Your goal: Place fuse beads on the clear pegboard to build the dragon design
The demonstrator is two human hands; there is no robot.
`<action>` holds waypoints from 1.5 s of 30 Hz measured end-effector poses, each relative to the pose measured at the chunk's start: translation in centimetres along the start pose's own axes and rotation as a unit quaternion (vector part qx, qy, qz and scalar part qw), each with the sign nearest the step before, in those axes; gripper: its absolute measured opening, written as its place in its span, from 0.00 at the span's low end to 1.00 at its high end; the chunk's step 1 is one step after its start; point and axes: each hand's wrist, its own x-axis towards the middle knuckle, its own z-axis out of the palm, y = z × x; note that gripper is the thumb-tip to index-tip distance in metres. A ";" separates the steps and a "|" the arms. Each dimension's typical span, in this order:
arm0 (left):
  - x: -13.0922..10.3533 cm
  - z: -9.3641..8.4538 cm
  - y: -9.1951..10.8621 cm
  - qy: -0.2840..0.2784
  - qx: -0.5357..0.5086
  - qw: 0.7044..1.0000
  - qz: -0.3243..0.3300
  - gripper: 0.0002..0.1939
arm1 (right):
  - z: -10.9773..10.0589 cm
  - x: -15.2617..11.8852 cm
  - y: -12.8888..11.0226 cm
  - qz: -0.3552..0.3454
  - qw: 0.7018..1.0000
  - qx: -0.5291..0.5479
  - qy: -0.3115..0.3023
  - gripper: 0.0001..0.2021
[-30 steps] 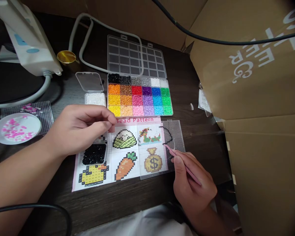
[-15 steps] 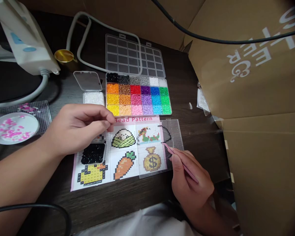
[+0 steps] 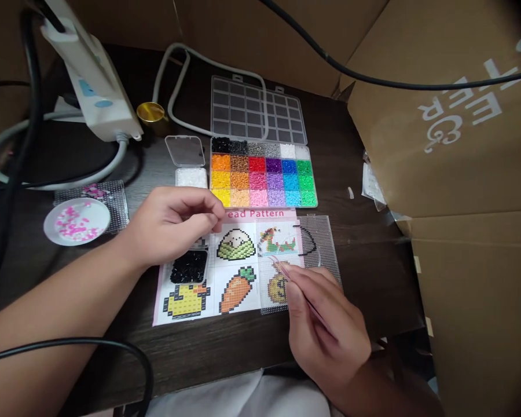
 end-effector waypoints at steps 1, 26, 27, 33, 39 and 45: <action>0.0 0.0 0.0 -0.006 0.000 1.000 -0.009 0.05 | 0.5 0.2 -0.1 0.001 1.000 0.003 0.004 0.18; -0.1 0.1 0.6 -0.032 0.002 0.998 -0.046 0.03 | 1.7 -0.4 0.4 0.030 0.999 0.010 0.013 0.20; -0.1 0.1 0.6 -0.031 0.005 0.999 -0.044 0.04 | 1.7 -0.4 0.4 0.029 0.999 0.010 0.009 0.20; -0.1 0.0 0.7 -0.029 0.004 0.998 -0.050 0.03 | 1.8 -0.5 0.6 0.020 1.000 0.004 0.010 0.21; -0.1 0.1 0.7 -0.027 -0.005 0.999 -0.046 0.03 | 2.0 -0.3 0.6 0.010 1.000 0.003 0.013 0.21; 0.0 0.0 0.6 -0.028 0.008 0.998 -0.052 0.04 | 1.7 -0.1 0.3 0.013 1.000 0.010 0.009 0.20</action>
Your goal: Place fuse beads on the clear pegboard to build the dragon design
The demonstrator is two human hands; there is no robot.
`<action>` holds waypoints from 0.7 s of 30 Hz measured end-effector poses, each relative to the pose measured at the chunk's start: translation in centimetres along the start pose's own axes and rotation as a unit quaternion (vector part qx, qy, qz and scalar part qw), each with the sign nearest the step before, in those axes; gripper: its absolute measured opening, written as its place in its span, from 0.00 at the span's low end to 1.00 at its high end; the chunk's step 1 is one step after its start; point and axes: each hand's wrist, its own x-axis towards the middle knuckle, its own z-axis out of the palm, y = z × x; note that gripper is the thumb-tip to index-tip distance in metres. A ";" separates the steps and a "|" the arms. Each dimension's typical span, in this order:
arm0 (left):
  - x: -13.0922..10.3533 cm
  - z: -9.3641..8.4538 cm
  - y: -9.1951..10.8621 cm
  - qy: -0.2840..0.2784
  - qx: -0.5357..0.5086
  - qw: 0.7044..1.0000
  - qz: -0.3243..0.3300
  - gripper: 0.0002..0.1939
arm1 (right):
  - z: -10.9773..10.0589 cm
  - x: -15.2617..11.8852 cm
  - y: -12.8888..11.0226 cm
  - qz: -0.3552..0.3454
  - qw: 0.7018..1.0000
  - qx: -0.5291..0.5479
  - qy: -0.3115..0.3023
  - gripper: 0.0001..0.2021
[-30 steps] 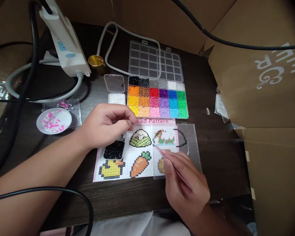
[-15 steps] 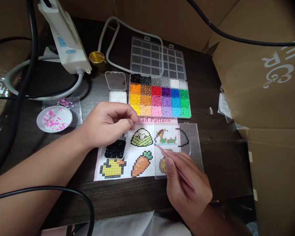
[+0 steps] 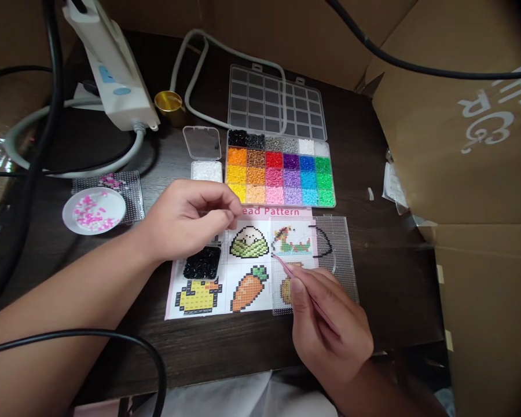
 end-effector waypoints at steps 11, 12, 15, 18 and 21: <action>-0.2 -0.1 -0.1 -0.002 -0.011 0.999 0.032 0.05 | -2.6 -0.5 0.2 0.025 0.998 -0.052 0.005 0.21; -0.2 -0.2 -0.1 -0.002 -0.009 0.999 0.033 0.05 | -3.0 -0.7 0.5 0.030 0.998 -0.061 0.015 0.22; -0.2 -0.2 0.0 0.004 -0.011 1.000 0.026 0.05 | -3.8 -1.2 1.5 0.020 0.994 -0.085 0.063 0.21; -0.1 -0.1 0.1 0.017 -0.008 1.000 0.008 0.04 | -4.1 -1.4 2.2 0.020 0.994 -0.095 0.059 0.19; 0.1 -0.1 0.0 0.023 0.012 0.999 0.020 0.04 | -4.1 -1.4 2.4 0.028 0.994 -0.091 0.044 0.19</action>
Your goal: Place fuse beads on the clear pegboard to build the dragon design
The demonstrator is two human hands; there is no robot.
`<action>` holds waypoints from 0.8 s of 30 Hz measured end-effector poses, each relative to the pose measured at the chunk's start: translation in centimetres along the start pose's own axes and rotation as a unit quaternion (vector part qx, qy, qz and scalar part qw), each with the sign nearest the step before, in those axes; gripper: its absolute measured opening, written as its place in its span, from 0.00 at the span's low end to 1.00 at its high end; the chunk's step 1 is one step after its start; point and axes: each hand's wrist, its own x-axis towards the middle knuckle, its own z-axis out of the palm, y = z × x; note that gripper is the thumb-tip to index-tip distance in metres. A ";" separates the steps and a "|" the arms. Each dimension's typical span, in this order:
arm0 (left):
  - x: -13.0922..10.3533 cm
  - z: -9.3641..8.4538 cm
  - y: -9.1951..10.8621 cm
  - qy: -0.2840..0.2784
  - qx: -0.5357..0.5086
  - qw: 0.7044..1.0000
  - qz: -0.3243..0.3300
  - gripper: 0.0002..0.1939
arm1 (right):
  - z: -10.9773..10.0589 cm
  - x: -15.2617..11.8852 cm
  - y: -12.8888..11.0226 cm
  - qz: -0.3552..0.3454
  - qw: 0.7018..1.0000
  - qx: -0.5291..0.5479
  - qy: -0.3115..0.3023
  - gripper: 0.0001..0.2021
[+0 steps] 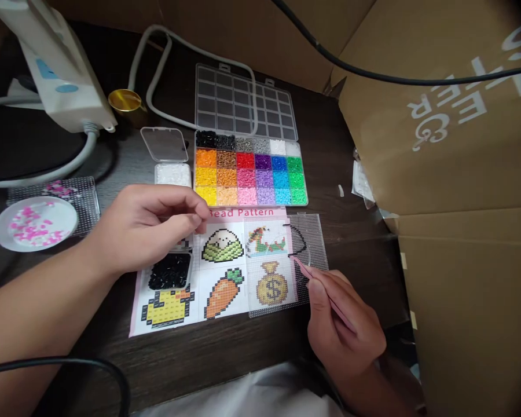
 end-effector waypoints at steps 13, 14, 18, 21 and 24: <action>0.1 0.0 -0.7 0.016 0.015 0.999 0.027 0.06 | 0.2 0.1 0.0 0.000 0.999 0.037 -0.009 0.21; 0.1 0.0 -0.7 0.015 0.015 0.999 0.026 0.06 | 0.2 0.2 0.0 -0.001 0.999 0.038 -0.008 0.21; 0.1 0.1 -0.6 0.013 0.015 0.999 0.027 0.05 | 0.2 0.2 -0.1 -0.001 0.999 0.034 -0.007 0.21; 0.1 0.1 -0.6 0.012 0.016 1.000 0.023 0.06 | 0.2 0.0 0.0 0.003 0.999 0.031 -0.006 0.20; 0.0 0.0 -0.7 0.011 0.013 1.000 0.021 0.05 | 0.1 -0.1 0.0 0.004 1.000 0.028 -0.003 0.21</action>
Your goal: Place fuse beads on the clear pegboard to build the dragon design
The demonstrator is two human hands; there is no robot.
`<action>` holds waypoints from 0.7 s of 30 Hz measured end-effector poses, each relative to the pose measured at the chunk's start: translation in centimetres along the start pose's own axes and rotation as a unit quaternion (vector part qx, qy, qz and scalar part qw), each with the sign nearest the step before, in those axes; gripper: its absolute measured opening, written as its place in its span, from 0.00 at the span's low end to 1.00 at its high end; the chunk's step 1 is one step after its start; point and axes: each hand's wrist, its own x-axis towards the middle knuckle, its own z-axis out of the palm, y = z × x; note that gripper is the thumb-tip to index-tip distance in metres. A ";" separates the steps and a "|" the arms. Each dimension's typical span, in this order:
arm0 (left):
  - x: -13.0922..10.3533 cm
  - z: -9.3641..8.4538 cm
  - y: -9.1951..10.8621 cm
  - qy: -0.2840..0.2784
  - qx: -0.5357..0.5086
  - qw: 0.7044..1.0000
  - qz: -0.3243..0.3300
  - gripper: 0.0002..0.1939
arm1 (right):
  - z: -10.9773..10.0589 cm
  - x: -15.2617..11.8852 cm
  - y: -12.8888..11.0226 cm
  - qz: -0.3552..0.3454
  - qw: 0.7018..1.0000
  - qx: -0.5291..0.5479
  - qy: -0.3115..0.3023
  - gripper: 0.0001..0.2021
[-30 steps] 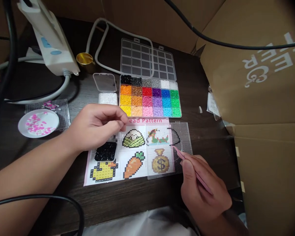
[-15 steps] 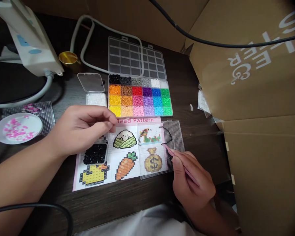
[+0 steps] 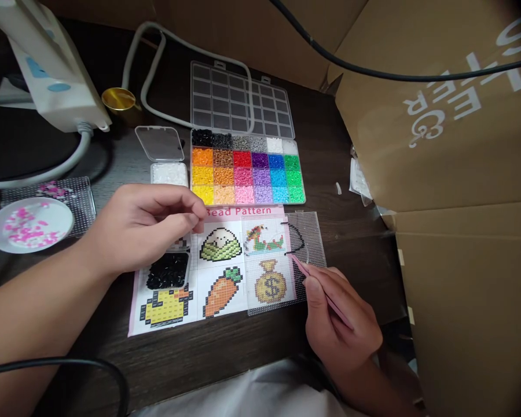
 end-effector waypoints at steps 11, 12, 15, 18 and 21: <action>0.0 0.1 0.2 0.003 0.006 1.000 0.005 0.05 | 0.2 0.2 0.2 -0.011 1.000 0.003 -0.007 0.22; 0.0 0.1 0.2 0.004 0.005 1.000 0.003 0.05 | 0.2 0.1 0.2 -0.010 1.000 0.003 -0.007 0.22; 0.0 0.2 0.2 0.007 0.003 1.000 0.003 0.05 | 0.2 0.1 0.2 -0.009 1.000 -0.004 -0.001 0.21; 0.0 0.2 0.0 0.010 0.000 1.000 0.003 0.05 | 0.1 0.0 0.1 -0.011 1.000 -0.009 0.001 0.21; -0.1 0.2 0.0 0.008 -0.009 1.000 0.004 0.05 | 0.1 0.1 0.0 -0.007 1.000 -0.002 -0.001 0.21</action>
